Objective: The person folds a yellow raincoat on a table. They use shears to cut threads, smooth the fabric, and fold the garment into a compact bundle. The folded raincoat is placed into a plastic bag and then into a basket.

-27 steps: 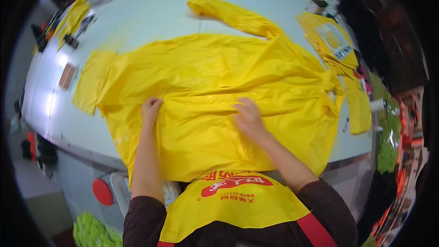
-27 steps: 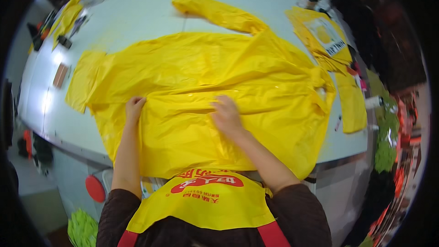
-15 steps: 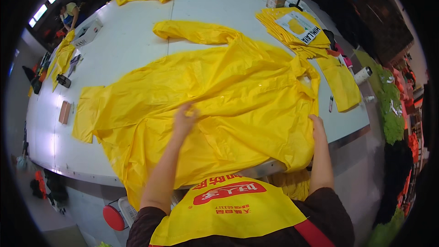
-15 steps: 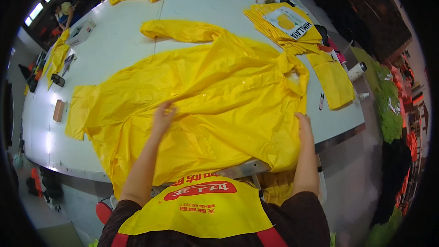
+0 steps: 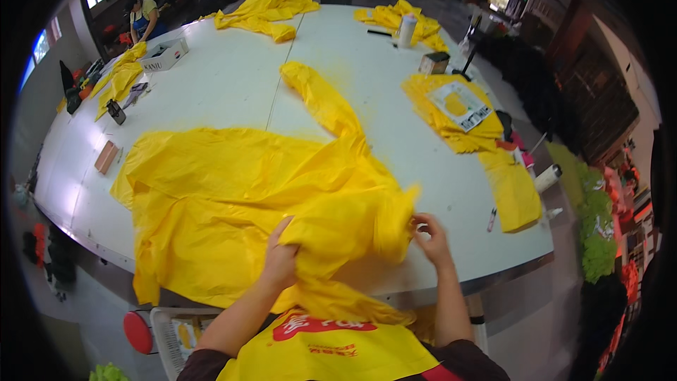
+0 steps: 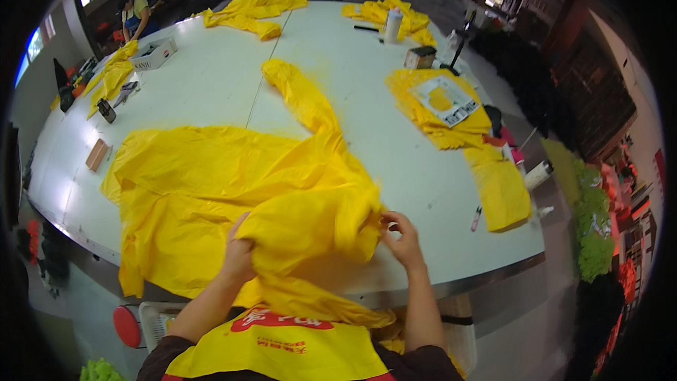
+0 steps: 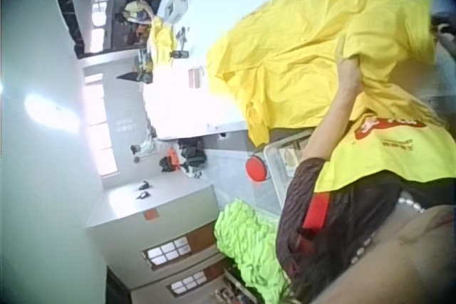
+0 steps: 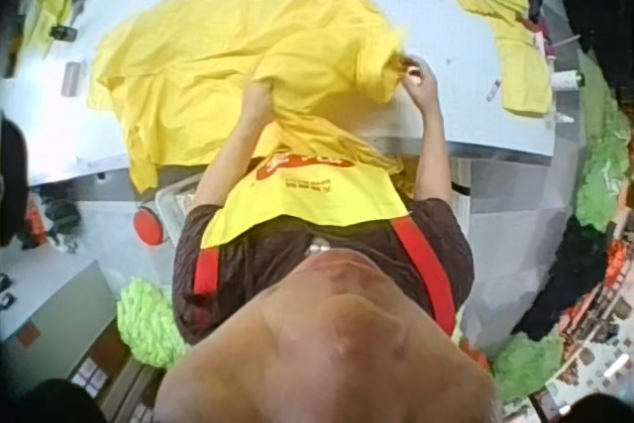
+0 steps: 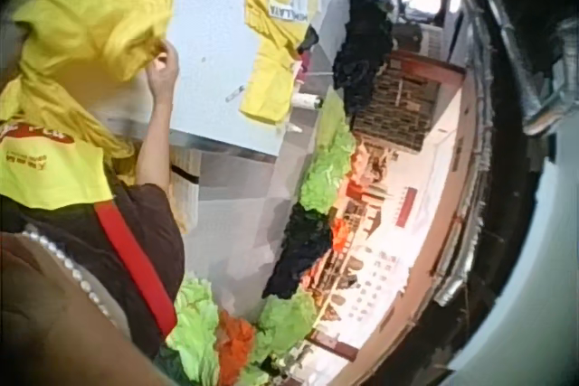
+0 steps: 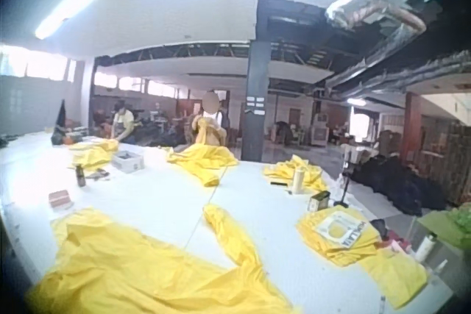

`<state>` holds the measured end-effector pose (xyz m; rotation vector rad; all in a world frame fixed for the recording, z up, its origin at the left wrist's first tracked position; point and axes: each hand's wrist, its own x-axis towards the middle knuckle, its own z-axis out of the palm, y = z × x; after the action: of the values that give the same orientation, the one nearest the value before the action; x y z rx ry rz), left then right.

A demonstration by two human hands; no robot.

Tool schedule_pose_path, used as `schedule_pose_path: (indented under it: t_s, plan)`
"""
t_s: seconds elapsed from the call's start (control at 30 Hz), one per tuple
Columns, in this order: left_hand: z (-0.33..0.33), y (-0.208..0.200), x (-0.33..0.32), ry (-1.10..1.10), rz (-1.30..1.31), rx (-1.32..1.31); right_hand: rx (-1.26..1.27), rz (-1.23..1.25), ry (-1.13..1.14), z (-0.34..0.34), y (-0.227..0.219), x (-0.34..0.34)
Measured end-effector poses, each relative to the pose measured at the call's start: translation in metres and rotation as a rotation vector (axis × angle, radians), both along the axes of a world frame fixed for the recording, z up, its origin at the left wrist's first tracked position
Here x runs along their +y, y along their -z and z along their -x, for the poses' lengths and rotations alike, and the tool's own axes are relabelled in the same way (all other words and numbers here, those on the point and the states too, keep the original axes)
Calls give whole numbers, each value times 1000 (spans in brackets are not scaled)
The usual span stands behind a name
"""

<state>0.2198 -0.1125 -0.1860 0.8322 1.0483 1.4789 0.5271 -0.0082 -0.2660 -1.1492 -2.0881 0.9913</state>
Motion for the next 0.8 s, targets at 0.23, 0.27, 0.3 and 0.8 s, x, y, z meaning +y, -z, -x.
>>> schedule_pose_path:
  t_s: [0.23, 0.27, 0.3, 0.8]
  plan:
    - [59, -51, -56, -382, -335, -45, 265, -162, -36, 147, 14, 25]
    - [81, -41, -68, -472, -488, 171, 358, -171, 3, 169, 4, 27]
    - [113, -38, -99, -492, -553, 336, 566, -77, -4, 204, -11, 23]
    - [297, -141, -358, -742, 684, 1575, -536, 473, -1696, 278, -180, -46]
